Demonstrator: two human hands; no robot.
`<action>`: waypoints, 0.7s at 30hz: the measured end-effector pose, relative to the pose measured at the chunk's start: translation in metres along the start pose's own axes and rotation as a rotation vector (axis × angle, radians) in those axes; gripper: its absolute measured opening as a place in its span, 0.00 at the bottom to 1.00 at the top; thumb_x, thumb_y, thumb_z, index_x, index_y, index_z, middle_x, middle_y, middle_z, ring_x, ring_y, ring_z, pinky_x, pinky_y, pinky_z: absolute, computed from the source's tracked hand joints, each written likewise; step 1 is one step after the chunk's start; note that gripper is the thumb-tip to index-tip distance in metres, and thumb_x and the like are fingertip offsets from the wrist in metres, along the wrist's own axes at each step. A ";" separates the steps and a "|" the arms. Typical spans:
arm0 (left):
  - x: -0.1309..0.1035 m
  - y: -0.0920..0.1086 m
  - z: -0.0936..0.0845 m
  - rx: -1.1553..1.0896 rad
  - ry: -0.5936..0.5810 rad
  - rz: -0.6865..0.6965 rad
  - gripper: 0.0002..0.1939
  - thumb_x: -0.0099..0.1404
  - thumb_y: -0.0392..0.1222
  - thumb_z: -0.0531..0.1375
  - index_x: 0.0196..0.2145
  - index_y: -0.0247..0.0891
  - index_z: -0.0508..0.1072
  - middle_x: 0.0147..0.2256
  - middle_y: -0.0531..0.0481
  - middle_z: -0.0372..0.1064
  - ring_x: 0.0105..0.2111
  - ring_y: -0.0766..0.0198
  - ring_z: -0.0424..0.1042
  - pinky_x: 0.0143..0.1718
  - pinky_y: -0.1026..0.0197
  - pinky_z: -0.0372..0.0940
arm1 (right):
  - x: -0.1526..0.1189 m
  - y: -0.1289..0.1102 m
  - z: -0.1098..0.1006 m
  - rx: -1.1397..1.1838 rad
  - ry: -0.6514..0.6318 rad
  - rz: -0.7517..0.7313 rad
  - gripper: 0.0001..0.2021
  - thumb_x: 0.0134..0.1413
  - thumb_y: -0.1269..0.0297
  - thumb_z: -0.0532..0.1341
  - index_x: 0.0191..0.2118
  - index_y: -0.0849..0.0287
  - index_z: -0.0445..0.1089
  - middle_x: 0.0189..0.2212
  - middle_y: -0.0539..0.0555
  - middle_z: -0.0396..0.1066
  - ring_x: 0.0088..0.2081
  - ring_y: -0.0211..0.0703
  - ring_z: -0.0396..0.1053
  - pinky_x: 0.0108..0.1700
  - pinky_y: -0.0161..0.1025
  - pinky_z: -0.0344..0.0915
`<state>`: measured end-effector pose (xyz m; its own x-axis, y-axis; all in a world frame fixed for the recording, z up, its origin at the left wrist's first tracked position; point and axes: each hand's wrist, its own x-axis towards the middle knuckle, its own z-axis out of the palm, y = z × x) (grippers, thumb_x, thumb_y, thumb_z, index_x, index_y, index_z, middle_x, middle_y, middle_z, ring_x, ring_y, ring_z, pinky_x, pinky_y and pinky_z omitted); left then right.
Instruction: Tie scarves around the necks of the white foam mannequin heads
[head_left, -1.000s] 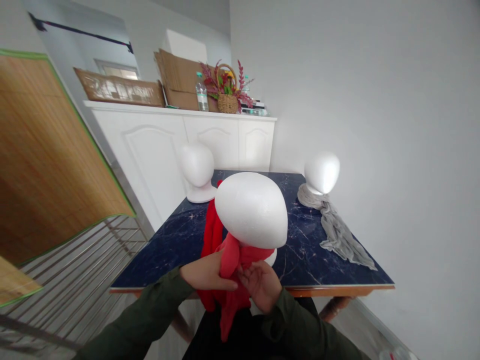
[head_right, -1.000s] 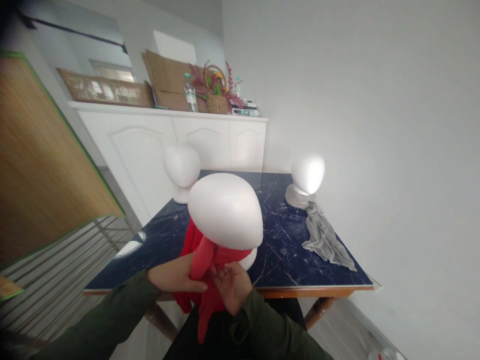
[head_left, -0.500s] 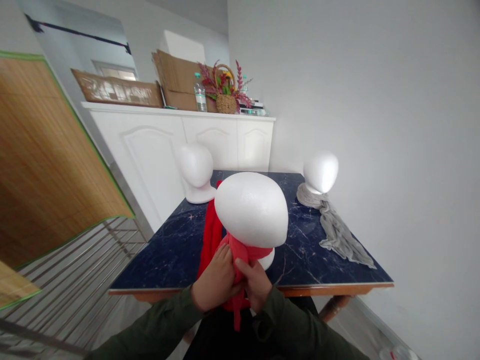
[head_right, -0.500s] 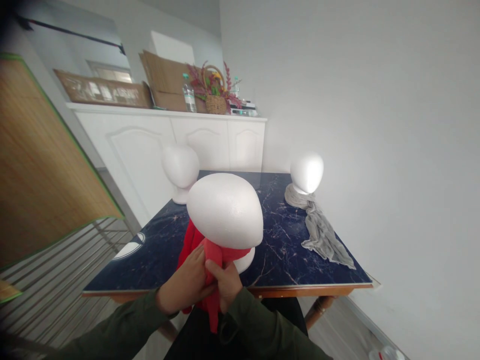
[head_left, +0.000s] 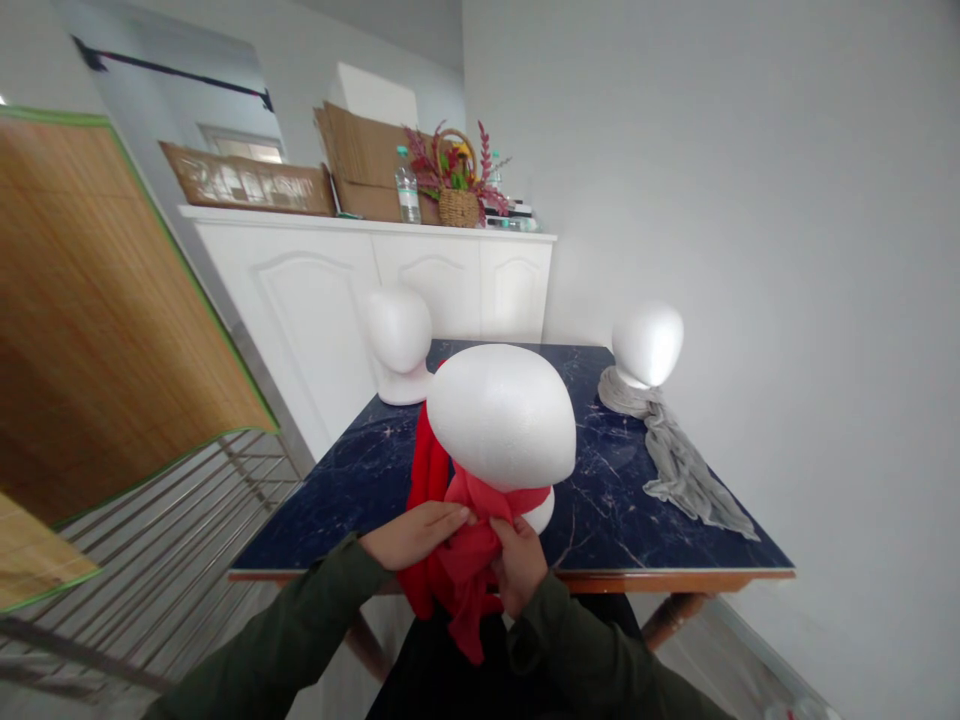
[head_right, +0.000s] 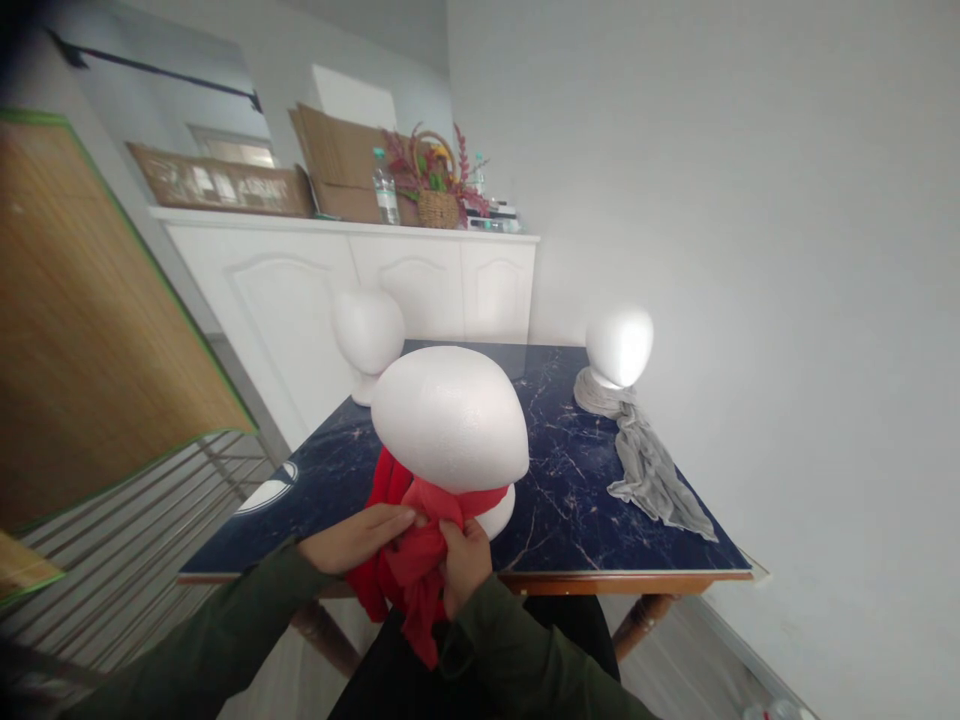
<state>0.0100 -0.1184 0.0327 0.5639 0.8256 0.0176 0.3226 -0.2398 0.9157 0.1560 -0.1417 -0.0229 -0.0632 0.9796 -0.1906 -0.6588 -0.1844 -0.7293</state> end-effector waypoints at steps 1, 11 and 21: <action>0.000 -0.004 -0.002 -0.003 -0.004 -0.037 0.20 0.62 0.54 0.50 0.30 0.36 0.75 0.28 0.49 0.71 0.27 0.62 0.67 0.31 0.64 0.61 | -0.001 -0.002 0.001 0.033 -0.019 0.016 0.09 0.37 0.63 0.62 0.30 0.57 0.67 0.26 0.52 0.73 0.35 0.46 0.71 0.36 0.40 0.66; 0.002 -0.001 0.010 0.459 0.236 0.066 0.14 0.55 0.47 0.59 0.36 0.36 0.70 0.33 0.49 0.69 0.33 0.60 0.67 0.34 0.63 0.59 | -0.003 -0.013 -0.004 0.189 -0.171 0.282 0.10 0.43 0.65 0.60 0.35 0.61 0.69 0.34 0.54 0.74 0.40 0.44 0.71 0.42 0.40 0.66; 0.022 -0.010 0.013 -0.567 0.184 -0.123 0.06 0.52 0.34 0.57 0.29 0.34 0.71 0.29 0.50 0.73 0.33 0.61 0.71 0.40 0.61 0.63 | 0.003 -0.019 -0.021 -0.185 -0.067 -0.064 0.11 0.36 0.67 0.65 0.31 0.62 0.69 0.26 0.52 0.73 0.26 0.40 0.70 0.32 0.38 0.66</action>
<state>0.0288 -0.1041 0.0186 0.3912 0.9169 -0.0791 -0.1068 0.1306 0.9857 0.1839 -0.1368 -0.0234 -0.0790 0.9918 -0.1003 -0.5143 -0.1267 -0.8482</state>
